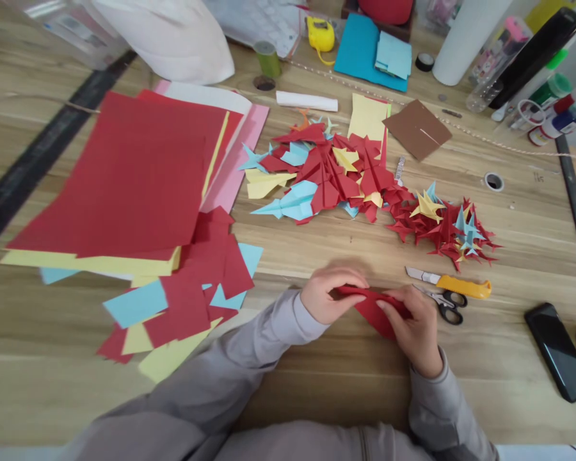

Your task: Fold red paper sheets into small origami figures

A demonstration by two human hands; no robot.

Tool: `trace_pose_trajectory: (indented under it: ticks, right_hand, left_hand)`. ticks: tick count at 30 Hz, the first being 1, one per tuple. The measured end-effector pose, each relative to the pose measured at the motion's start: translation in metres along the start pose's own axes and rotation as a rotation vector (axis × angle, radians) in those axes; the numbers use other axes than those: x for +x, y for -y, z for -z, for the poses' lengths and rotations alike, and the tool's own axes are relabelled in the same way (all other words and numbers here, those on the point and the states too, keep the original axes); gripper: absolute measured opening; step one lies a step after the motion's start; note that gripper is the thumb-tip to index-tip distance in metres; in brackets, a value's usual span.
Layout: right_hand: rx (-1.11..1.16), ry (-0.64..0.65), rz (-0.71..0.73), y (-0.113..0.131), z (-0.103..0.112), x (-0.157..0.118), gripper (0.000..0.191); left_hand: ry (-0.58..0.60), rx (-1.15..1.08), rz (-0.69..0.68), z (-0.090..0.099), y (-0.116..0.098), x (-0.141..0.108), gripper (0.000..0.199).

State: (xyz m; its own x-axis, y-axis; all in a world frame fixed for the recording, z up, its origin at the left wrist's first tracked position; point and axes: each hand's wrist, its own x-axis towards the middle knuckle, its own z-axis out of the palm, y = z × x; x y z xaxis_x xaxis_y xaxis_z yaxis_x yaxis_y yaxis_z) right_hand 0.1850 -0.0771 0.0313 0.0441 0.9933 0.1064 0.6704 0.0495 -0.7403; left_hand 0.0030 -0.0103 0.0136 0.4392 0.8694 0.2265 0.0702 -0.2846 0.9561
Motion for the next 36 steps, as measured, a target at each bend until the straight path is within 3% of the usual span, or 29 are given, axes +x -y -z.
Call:
trace_pose_trajectory:
  ticks: [4, 8, 15, 21, 36]
  right_hand:
    - [0.204, -0.041, -0.197, 0.004, -0.001, 0.000, 0.016]
    - [0.332, 0.005, -0.305, 0.002, -0.002, -0.001, 0.022]
    - [0.301, 0.065, -0.310, -0.001, -0.003, 0.001, 0.024]
    - [0.286, 0.037, -0.311, -0.004, -0.004, 0.000, 0.026]
    - [0.270, 0.043, -0.308, -0.007, -0.004, 0.002, 0.026]
  left_hand:
    - [-0.136, -0.338, 0.278, 0.001, 0.000, 0.002, 0.042]
    - [-0.185, -0.477, 0.419, 0.003, 0.003, 0.007, 0.045]
    - [-0.224, -0.593, 0.507, 0.001, 0.003, 0.013, 0.044]
    - [-0.314, -0.608, 0.527, 0.000, 0.008, 0.016, 0.041]
    - [-0.326, -0.627, 0.538, 0.001, 0.007, 0.019, 0.044]
